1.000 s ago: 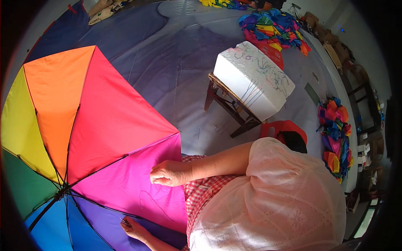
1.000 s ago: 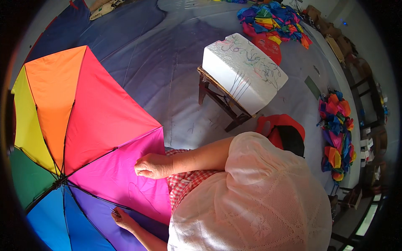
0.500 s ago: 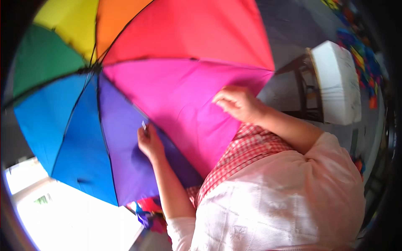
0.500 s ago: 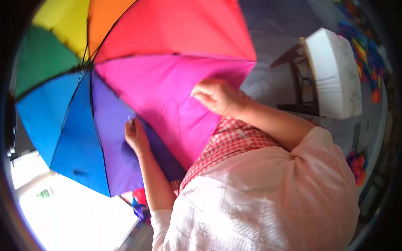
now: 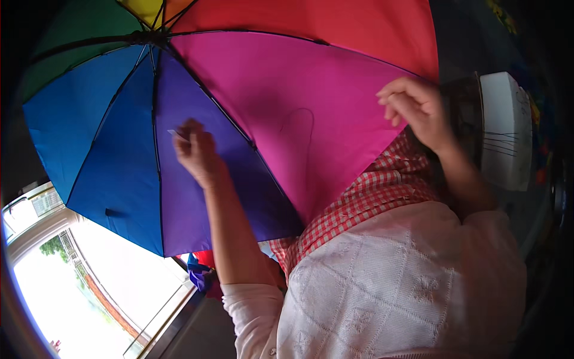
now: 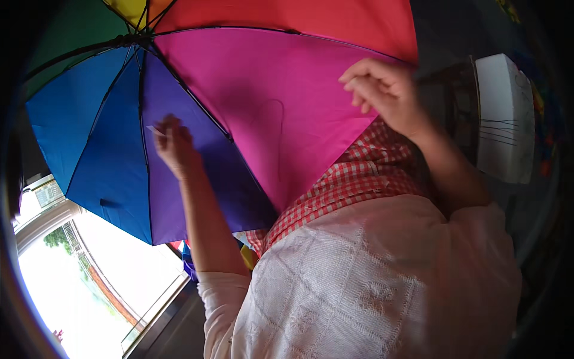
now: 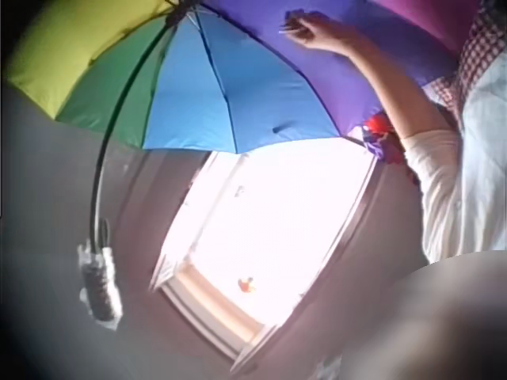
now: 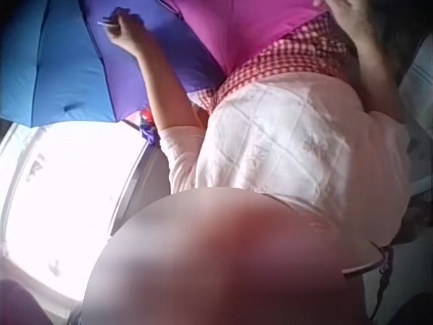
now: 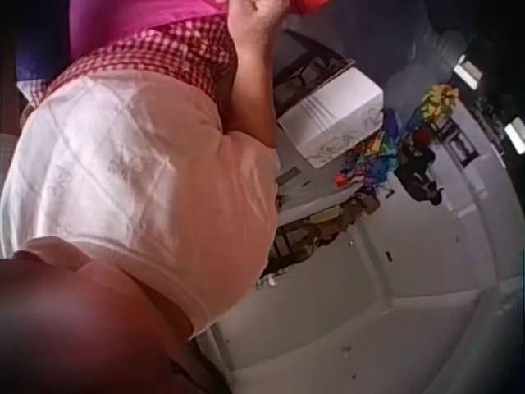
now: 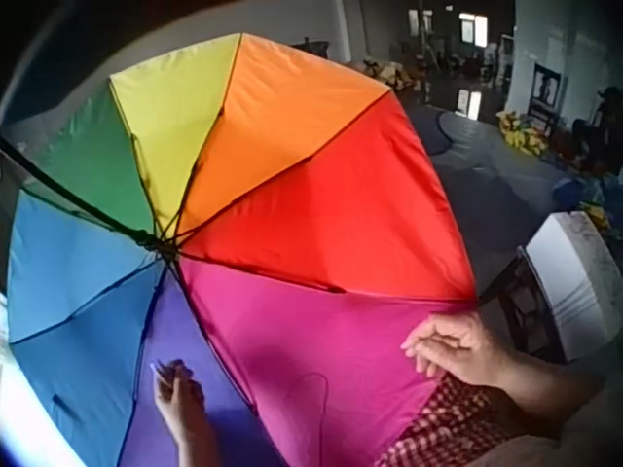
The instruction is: Sewing the fabric cover onto the metal frame of a rainbow umbrella.
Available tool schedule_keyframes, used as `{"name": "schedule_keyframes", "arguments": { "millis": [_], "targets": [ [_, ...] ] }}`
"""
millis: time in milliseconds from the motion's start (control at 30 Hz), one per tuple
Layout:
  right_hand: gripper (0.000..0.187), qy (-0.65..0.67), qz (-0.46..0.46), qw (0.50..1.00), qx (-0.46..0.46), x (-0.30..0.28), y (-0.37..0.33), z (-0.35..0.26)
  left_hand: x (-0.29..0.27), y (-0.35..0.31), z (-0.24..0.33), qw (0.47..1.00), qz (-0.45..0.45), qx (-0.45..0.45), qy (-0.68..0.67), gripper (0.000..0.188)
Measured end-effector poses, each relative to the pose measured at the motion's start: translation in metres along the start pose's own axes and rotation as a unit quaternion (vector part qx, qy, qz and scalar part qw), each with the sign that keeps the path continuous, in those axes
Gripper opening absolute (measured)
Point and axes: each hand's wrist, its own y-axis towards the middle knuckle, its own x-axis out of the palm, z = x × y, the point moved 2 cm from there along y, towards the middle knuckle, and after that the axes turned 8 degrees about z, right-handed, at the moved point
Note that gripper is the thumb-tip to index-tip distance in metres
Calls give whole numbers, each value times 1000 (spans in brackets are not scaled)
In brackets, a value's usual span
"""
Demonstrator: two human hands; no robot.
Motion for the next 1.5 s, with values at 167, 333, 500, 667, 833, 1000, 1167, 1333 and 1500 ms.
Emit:
{"name": "schedule_keyframes", "arguments": {
  "millis": [167,333,500,667,833,1000,1167,1333,1500],
  "targets": [
    [20,-35,85,991,-95,-70,3,-27,33,55,104,990,-49,122,-59,41],
    [25,21,215,965,-151,-130,-5,-33,76,73,153,966,-196,128,-111,49],
    [24,53,276,952,-122,-132,-21,4,78,89,163,974,-163,159,-8,55],
    [24,67,312,945,-73,-124,-21,41,92,94,168,973,-115,196,-28,46],
    [24,42,291,956,-9,-108,-19,31,91,142,174,962,-207,179,19,35],
    [25,41,307,948,68,-118,-21,32,101,133,182,827,-120,394,384,20],
    [25,115,326,930,125,-127,-34,86,78,119,217,856,-55,307,412,25],
    [24,150,308,933,113,-147,-7,134,-2,136,232,839,80,369,392,49],
    [22,88,215,969,89,-119,47,117,-67,96,243,852,235,346,314,57]
  ]
}}
